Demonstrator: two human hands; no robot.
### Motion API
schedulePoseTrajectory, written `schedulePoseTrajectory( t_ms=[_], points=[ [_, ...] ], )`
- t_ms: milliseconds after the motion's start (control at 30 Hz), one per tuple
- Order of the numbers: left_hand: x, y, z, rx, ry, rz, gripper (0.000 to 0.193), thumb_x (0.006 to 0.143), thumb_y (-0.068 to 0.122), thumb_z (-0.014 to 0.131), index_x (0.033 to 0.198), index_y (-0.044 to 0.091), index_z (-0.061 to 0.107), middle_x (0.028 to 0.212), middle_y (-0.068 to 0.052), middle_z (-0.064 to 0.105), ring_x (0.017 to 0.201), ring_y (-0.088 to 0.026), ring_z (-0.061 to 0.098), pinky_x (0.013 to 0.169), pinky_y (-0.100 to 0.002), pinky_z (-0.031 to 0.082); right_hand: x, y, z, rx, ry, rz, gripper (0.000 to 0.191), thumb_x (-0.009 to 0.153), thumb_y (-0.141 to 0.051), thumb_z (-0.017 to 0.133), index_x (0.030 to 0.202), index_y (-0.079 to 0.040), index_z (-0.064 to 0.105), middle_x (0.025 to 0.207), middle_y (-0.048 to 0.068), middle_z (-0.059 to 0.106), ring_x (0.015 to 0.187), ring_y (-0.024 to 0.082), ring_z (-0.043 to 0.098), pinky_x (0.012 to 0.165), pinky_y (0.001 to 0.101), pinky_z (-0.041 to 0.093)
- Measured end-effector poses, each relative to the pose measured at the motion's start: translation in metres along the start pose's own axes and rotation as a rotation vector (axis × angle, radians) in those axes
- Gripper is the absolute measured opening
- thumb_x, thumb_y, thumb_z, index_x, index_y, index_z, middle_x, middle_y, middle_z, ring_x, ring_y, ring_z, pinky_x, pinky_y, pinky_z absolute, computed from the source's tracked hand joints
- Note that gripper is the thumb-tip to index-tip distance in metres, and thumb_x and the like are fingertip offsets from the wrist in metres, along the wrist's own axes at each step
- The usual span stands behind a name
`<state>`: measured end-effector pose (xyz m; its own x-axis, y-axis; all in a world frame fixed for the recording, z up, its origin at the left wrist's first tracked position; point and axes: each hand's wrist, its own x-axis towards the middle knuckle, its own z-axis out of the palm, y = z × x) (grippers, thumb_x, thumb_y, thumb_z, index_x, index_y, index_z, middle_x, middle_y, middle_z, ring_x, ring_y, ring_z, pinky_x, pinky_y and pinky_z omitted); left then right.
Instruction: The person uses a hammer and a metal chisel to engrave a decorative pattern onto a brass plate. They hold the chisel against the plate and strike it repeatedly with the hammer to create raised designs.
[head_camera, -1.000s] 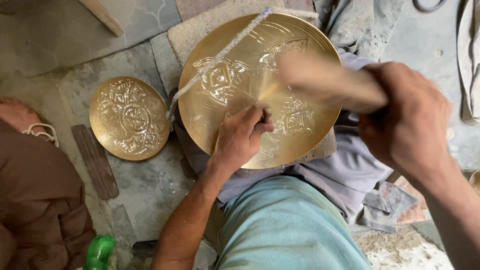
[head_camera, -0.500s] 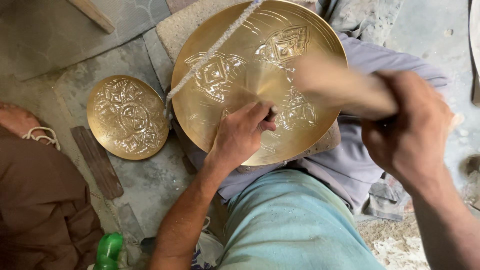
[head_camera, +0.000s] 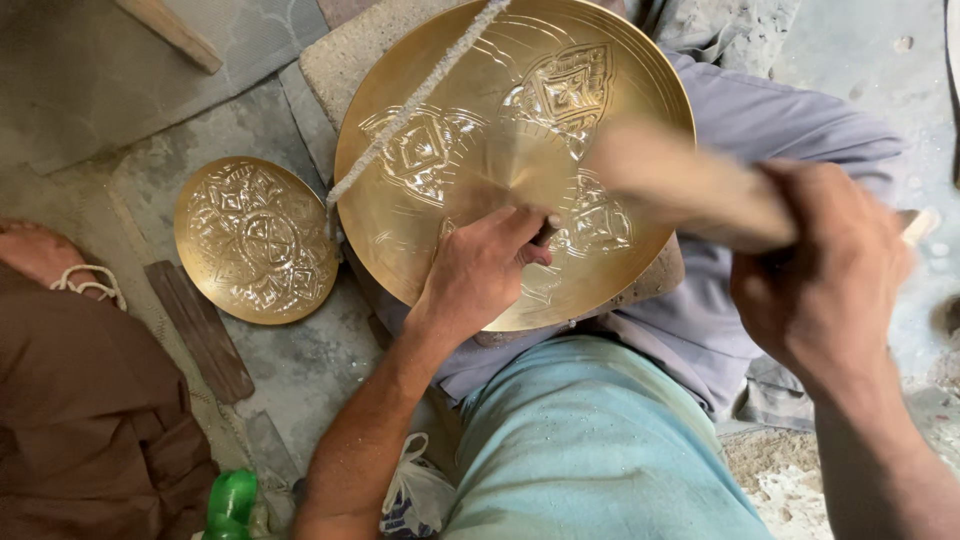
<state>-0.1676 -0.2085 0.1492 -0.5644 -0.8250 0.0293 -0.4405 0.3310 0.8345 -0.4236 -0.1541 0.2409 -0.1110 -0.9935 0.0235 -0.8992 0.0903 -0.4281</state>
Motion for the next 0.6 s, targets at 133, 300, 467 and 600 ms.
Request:
schedulePoseTrajectory(
  t_ms=[133, 300, 467, 600],
  points=[
    [0.0, 0.003, 0.001, -0.062, -0.03, -0.034, 0.028, 0.09, -0.006, 0.062, 0.113, 0.011, 0.061, 0.095, -0.007, 0.071, 0.086, -0.023, 0.076, 0.07, -0.039, 0.058, -0.002, 0.001, -0.001, 0.152, -0.014, 0.221, 0.037, 0.075, -0.005, 0.072, 0.111, -0.006, 0.061, 0.086, 0.01, 0.066, 0.076, 0.03, 0.064, 0.069, 0.0469, 0.051],
    [-0.002, 0.003, 0.002, 0.033, -0.036, 0.0, 0.028, 0.09, -0.001, 0.067, 0.115, 0.011, 0.061, 0.095, -0.007, 0.073, 0.087, -0.027, 0.074, 0.07, -0.041, 0.056, 0.002, -0.002, -0.001, 0.602, -0.004, 0.397, 0.033, 0.081, -0.005, 0.066, 0.112, -0.006, 0.056, 0.094, 0.003, 0.067, 0.077, 0.013, 0.064, 0.065, 0.033, 0.052],
    [-0.004, 0.001, 0.001, -0.015, -0.067, -0.012, 0.031, 0.091, -0.005, 0.061, 0.117, 0.013, 0.061, 0.097, -0.006, 0.073, 0.087, -0.022, 0.077, 0.072, -0.039, 0.059, -0.003, 0.007, 0.006, 0.135, -0.078, 0.144, 0.032, 0.086, -0.001, 0.066, 0.117, -0.007, 0.064, 0.094, 0.007, 0.07, 0.08, 0.023, 0.068, 0.071, 0.0384, 0.054],
    [-0.005, -0.001, -0.001, 0.061, -0.071, 0.029, 0.029, 0.09, -0.001, 0.066, 0.115, 0.013, 0.063, 0.095, -0.006, 0.072, 0.086, -0.028, 0.074, 0.071, -0.042, 0.057, -0.013, 0.014, 0.014, 0.273, -0.045, 0.121, 0.037, 0.087, 0.004, 0.061, 0.123, -0.002, 0.062, 0.104, 0.015, 0.067, 0.094, 0.028, 0.068, 0.085, 0.0382, 0.053]
  ],
)
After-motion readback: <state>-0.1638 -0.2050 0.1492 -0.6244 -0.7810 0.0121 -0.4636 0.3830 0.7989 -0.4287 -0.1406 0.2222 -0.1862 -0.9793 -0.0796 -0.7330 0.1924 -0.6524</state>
